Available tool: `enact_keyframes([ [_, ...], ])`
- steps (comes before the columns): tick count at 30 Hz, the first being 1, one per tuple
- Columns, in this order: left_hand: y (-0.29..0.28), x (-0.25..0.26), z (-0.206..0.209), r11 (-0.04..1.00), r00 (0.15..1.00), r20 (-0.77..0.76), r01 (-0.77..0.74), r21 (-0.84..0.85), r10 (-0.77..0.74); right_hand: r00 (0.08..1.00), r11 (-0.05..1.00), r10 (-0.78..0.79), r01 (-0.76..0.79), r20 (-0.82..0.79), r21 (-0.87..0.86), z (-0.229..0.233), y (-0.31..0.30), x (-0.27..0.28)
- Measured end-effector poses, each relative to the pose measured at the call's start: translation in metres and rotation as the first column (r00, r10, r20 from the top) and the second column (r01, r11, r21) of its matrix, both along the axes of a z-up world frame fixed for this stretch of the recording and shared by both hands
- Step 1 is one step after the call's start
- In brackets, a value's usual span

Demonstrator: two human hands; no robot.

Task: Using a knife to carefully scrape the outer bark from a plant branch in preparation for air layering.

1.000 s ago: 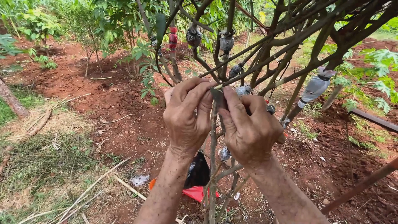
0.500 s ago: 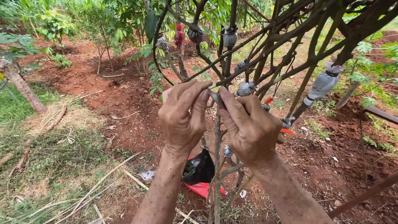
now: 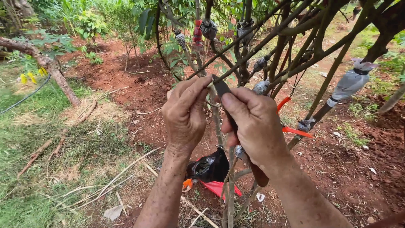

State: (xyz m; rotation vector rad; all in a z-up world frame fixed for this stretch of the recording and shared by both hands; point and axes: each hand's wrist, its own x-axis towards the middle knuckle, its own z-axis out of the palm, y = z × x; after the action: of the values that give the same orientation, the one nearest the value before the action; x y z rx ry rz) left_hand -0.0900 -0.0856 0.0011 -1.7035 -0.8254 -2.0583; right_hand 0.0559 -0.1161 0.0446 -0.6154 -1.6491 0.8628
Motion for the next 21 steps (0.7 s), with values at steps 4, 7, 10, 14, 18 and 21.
enact_keyframes([
  [4,0.0,-0.001,-0.002,0.998,0.997,-0.049,-0.055,0.011,0.055,0.994,0.996,-0.03,0.038,0.101,-0.079,0.005,-0.002,-0.004],
  [7,-0.003,0.0,-0.001,0.997,0.997,-0.033,-0.074,-0.014,0.073,0.998,0.997,0.015,-0.01,0.06,-0.08,0.003,-0.003,-0.005],
  [10,-0.001,0.002,-0.001,0.993,0.991,-0.057,-0.121,-0.008,0.12,1.0,0.999,-0.004,0.005,0.023,-0.042,-0.003,-0.001,-0.002],
  [14,0.0,0.002,-0.014,0.987,0.987,-0.002,-0.16,-0.002,0.16,0.985,0.998,-0.048,0.042,0.164,0.039,-0.02,0.006,0.006],
  [18,0.01,-0.015,-0.037,0.99,0.986,0.104,-0.133,0.042,0.128,0.992,0.991,-0.05,0.063,0.113,-0.12,-0.054,0.026,0.015],
  [21,0.02,-0.041,-0.055,0.981,0.956,0.218,-0.191,-0.042,0.196,0.991,0.963,-0.07,0.098,0.118,-0.249,-0.07,0.029,0.015],
])
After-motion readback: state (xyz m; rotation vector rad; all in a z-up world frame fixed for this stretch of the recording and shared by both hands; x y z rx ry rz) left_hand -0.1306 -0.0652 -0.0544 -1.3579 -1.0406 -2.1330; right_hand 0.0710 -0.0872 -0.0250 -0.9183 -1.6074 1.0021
